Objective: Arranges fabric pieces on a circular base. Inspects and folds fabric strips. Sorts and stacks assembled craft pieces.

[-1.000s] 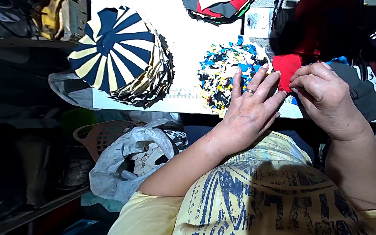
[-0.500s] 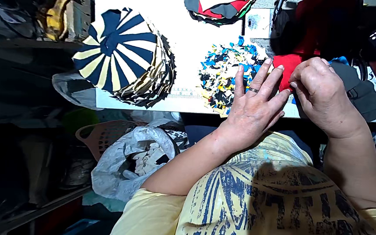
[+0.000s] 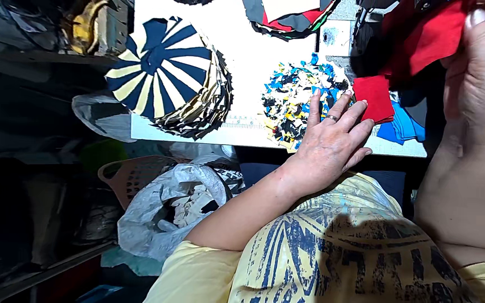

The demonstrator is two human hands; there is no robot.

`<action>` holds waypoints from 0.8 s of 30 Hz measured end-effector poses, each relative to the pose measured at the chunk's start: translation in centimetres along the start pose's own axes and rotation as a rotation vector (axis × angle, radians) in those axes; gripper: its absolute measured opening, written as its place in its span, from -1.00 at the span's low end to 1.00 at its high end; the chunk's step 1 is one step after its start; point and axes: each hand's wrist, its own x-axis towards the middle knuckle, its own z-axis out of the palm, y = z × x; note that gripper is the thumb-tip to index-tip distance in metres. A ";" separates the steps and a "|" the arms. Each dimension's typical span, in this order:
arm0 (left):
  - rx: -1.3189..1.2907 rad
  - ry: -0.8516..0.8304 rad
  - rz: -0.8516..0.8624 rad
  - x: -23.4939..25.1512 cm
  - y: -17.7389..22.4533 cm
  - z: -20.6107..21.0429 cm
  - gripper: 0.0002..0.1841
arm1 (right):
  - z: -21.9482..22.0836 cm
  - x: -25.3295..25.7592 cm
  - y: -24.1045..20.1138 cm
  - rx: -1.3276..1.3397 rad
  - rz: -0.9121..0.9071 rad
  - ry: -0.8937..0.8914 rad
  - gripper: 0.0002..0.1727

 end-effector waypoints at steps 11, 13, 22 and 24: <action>-1.340 0.273 -0.141 0.1 -0.3 -2.5 -0.46 | 3.8 -3.9 -3.8 0.204 -0.012 -0.294 -0.69; -1.614 0.190 -0.243 -0.2 -0.4 -3.7 -0.45 | 4.5 -4.2 -3.9 0.237 -0.031 -0.352 -0.67; -1.221 0.447 -0.156 -1.6 -2.3 -5.4 -0.44 | 4.4 -5.4 -2.5 0.214 0.049 -0.445 -0.59; -1.046 0.469 -0.118 -1.8 -2.4 -5.6 -0.44 | 4.4 -5.8 -2.2 0.236 0.097 -0.477 -0.59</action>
